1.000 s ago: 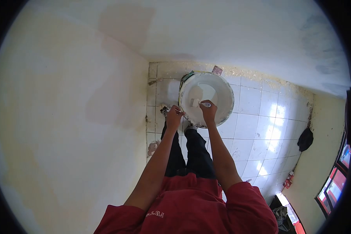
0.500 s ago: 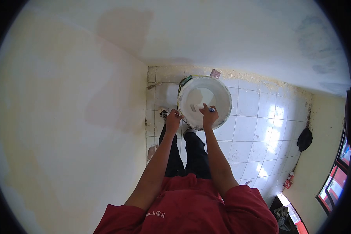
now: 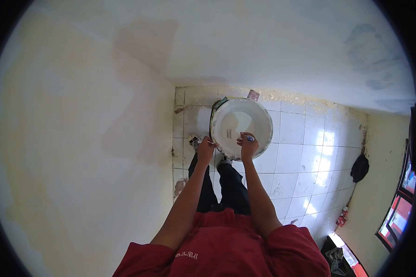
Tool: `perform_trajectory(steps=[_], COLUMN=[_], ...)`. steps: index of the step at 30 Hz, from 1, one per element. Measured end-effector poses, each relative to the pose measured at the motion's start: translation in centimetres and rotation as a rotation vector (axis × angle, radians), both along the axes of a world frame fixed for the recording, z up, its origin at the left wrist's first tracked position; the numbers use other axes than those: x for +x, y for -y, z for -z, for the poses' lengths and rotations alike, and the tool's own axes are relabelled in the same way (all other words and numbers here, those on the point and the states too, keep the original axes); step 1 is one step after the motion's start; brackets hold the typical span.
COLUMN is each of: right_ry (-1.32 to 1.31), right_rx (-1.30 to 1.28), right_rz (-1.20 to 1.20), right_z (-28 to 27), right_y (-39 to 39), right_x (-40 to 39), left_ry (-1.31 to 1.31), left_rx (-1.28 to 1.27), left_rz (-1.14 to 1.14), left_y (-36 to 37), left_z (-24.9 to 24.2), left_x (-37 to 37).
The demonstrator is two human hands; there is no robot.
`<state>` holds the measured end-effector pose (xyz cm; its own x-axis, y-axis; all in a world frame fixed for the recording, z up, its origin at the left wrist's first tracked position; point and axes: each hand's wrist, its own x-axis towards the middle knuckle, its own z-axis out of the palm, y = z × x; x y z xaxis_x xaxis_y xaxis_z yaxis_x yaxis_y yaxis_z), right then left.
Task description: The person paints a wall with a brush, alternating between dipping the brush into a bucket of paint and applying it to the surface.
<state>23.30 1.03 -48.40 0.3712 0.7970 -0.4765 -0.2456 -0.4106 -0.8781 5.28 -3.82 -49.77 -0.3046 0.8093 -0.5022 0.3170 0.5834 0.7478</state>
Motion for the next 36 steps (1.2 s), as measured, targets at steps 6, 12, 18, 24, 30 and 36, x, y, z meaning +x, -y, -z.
perform_trajectory(steps=[6, 12, 18, 24, 30, 36], right_ry=[0.145, 0.534, 0.794, 0.868, 0.991, 1.045], right_rx=[0.059, 0.331, 0.538, 0.827, 1.076, 1.257], right_rz=[-0.123, -0.372, -0.771, -0.847, -0.823, -0.685], right_z=[-2.3, -5.7, -14.7, -23.6, -33.4, -41.8], right_y=[0.6, 1.2, 0.7, -2.1, -9.8, -19.2], right_x=[1.1, 3.5, 5.5, 4.2, -2.3, -9.6], left_ry=[-0.105, -0.044, 0.231, 0.368, 0.420, 0.430], left_rx=[0.062, 0.187, 0.240, 0.422, 0.540, 0.671], left_rz=[0.057, 0.037, -0.023, -0.083, -0.146, -0.095], left_y=[0.4, 0.2, -1.5, -5.4, -11.8, -18.2], left_z=[-0.7, -2.9, -11.0, -16.2, -21.3, -27.6], left_x=[-0.4, -1.4, -1.5, -3.2, -6.9, -10.1])
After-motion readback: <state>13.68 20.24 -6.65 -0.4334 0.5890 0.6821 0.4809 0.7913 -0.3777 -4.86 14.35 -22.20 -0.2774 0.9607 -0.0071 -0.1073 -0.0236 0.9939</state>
